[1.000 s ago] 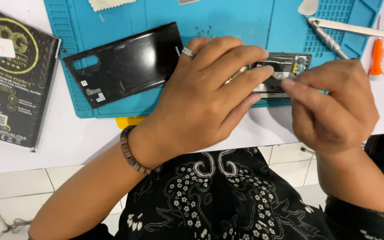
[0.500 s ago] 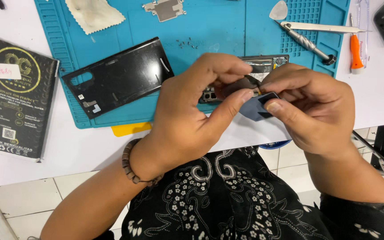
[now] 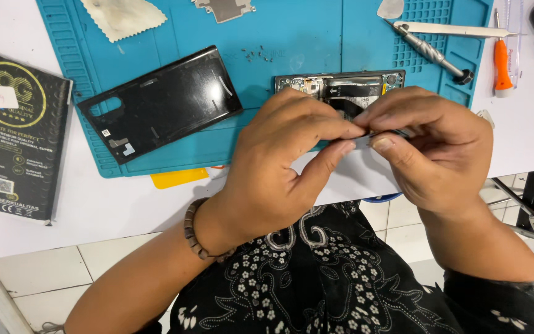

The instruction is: The person disassembles a smartphone on a blue work mat, removing the back cover and various internal components. They use a screwdriver to loosen screws and a plastic pry tool to separate parts. The person then reassembles the device by placing the battery and other components back into the chassis.

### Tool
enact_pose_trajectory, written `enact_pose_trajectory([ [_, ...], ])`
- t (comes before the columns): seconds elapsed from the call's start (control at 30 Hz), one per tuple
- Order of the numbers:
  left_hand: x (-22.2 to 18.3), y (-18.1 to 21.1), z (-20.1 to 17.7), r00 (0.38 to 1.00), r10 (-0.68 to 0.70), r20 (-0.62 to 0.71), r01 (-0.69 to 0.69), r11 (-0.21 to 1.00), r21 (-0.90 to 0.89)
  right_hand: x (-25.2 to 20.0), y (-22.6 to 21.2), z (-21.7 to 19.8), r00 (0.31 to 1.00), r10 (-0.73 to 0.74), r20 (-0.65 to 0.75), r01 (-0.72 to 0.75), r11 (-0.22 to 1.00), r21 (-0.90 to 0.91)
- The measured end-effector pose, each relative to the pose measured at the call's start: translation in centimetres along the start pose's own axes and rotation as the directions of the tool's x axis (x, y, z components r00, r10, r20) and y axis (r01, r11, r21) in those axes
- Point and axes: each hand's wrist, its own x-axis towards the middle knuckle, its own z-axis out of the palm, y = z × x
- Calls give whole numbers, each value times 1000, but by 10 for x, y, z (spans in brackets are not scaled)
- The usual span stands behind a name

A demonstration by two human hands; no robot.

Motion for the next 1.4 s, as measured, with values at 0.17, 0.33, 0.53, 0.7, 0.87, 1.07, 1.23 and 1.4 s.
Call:
enact_pose_trajectory([
  [0.17, -4, 1, 2, 991, -66, -113, 60, 997, -56, -7, 5, -5, 994, -72, 88, 60, 990, 129],
  [0.33, -5, -1, -3, 997, -24, -78, 23, 1000, -11, -5, 15, -4, 986, -166, 32, 163, 984, 69],
  [0.53, -11, -1, -20, 982, 189, 7, -162, 822, 546, 21, 12, -19, 654, -635, 412, 755, 505, -419],
  [0.7, -28, -6, -12, 973, 220, 77, -198, 604, 772, 31, 12, -12, 494, -626, 604, 861, 259, -437],
  [0.87, -30, -6, -4, 975, 200, 95, -197, 588, 785, 35, 17, -14, 453, -604, 656, 880, 185, -438],
  [1.07, -28, -10, -1, 973, 201, 117, -210, 544, 813, 39, 21, -14, 448, -609, 654, 885, 199, -421],
  [1.23, -25, -12, 2, 970, 199, 138, -227, 543, 809, 43, 22, -14, 449, -608, 655, 885, 203, -419],
  [1.4, -23, -14, 2, 971, 190, 142, -224, 530, 818, 41, 22, -14, 467, -587, 662, 879, 223, -422],
])
